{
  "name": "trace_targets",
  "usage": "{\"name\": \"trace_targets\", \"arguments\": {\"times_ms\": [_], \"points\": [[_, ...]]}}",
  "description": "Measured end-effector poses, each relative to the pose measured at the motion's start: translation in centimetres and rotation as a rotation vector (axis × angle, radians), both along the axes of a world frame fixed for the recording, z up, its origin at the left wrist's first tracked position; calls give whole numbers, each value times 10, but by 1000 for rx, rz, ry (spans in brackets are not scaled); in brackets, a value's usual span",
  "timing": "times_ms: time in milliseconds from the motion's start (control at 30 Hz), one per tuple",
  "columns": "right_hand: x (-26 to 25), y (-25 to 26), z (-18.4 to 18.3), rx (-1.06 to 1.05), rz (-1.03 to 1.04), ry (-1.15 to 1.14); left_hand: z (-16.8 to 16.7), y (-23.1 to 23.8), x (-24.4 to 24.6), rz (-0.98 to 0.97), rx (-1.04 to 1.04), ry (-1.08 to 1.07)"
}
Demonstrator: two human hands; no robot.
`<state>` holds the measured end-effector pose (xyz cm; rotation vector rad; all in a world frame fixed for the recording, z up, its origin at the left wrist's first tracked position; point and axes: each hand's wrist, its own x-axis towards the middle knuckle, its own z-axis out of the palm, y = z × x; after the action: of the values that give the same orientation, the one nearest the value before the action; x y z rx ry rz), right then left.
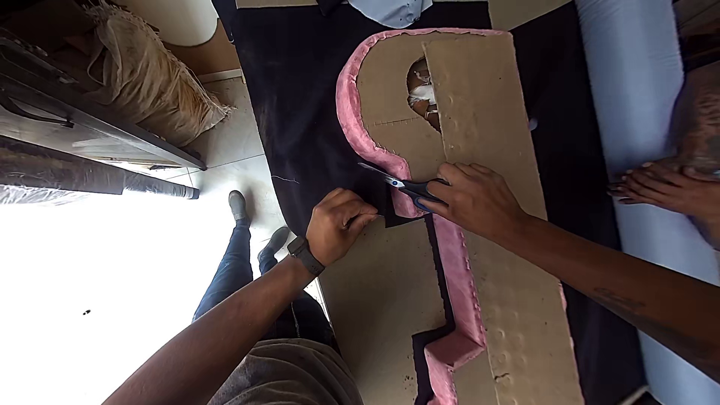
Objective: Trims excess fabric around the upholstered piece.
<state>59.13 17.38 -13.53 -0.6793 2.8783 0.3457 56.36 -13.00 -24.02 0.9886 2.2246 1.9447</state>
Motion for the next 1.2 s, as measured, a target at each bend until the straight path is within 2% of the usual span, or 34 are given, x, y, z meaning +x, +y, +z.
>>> {"name": "trace_targets", "arguments": {"times_ms": [367, 633, 1000, 1200], "points": [[-9, 1, -9, -75, -23, 16, 3, -20, -11, -68, 48, 33], [-13, -28, -20, -89, -147, 4, 4, -38, -11, -77, 73, 20], [-2, -83, -49, -144, -458, 88, 15, -90, -30, -79, 72, -55], [-3, -104, -65, -155, -608, 120, 18, -98, -46, -225, 62, -34]]}}
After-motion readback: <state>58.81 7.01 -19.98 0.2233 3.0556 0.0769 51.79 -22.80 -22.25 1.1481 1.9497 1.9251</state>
